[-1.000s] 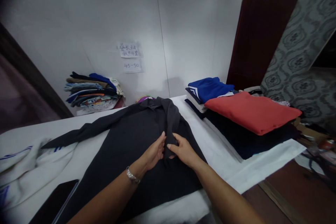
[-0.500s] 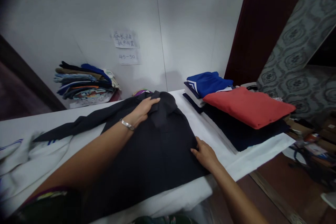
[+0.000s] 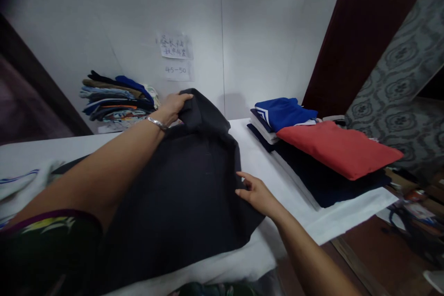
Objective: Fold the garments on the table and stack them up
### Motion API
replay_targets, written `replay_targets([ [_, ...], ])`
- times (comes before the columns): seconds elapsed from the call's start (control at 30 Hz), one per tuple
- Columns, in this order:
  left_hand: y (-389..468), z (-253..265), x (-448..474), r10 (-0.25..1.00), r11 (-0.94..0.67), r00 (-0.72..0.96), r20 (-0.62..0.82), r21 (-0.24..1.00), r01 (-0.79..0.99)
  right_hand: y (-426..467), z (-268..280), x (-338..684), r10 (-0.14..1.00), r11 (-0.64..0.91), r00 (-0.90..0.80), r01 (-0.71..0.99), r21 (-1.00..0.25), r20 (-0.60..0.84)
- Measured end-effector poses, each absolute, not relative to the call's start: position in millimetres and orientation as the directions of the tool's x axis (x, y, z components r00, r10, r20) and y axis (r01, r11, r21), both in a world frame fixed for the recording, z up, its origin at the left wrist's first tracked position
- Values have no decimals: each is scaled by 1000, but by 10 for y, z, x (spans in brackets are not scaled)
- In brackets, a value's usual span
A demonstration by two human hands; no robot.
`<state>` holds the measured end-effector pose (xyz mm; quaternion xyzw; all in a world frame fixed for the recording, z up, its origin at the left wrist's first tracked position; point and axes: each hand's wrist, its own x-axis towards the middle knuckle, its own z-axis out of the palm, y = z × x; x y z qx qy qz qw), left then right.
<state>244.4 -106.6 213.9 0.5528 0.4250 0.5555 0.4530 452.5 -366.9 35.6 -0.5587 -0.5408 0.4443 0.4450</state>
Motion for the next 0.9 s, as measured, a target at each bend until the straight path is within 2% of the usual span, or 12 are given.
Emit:
replay_targets([
  [0.1,-944,2193,2054,955,-288,-58,292,955,70,-3507,361,4065,995,58,-95,313,-948,29],
  [0.2,-884,2115,1643,932,-294,-139,334,924,245,-3407,154,3608,962,36,-264,368,-929,-68],
  [0.3,-862,1933,1264,922,-212,-221,319,891,402,-3401,-80,3337,884,33,-437,418,-908,-169],
  [0.37,-856,1797,1041,925,-90,-235,299,773,628,-3410,-143,3303,858,36,-479,415,-909,-185],
  [0.47,-863,1619,765,942,44,-216,256,546,837,-3337,-60,3424,919,130,-392,394,-910,-39],
  [0.57,-900,1504,597,953,58,-197,229,503,863,-3089,93,3609,937,345,-234,502,-793,260],
  [0.63,-949,1488,559,962,48,-165,217,462,885,-2861,127,3683,920,378,-172,631,-678,353],
  [0.7,-1031,1534,580,967,26,-131,217,433,901,-2650,72,3686,938,318,-162,756,-572,307],
  [0.8,-1278,1687,710,977,-36,-58,204,430,902,-2464,-119,3591,971,237,-215,882,-408,100],
  [0.87,-1561,1767,853,984,-128,59,169,433,892,-2421,-245,3530,971,232,-238,913,-336,22],
  [0.9,-1737,1774,937,979,-192,141,149,431,882,-2409,-290,3516,971,230,-240,913,-337,11],
])
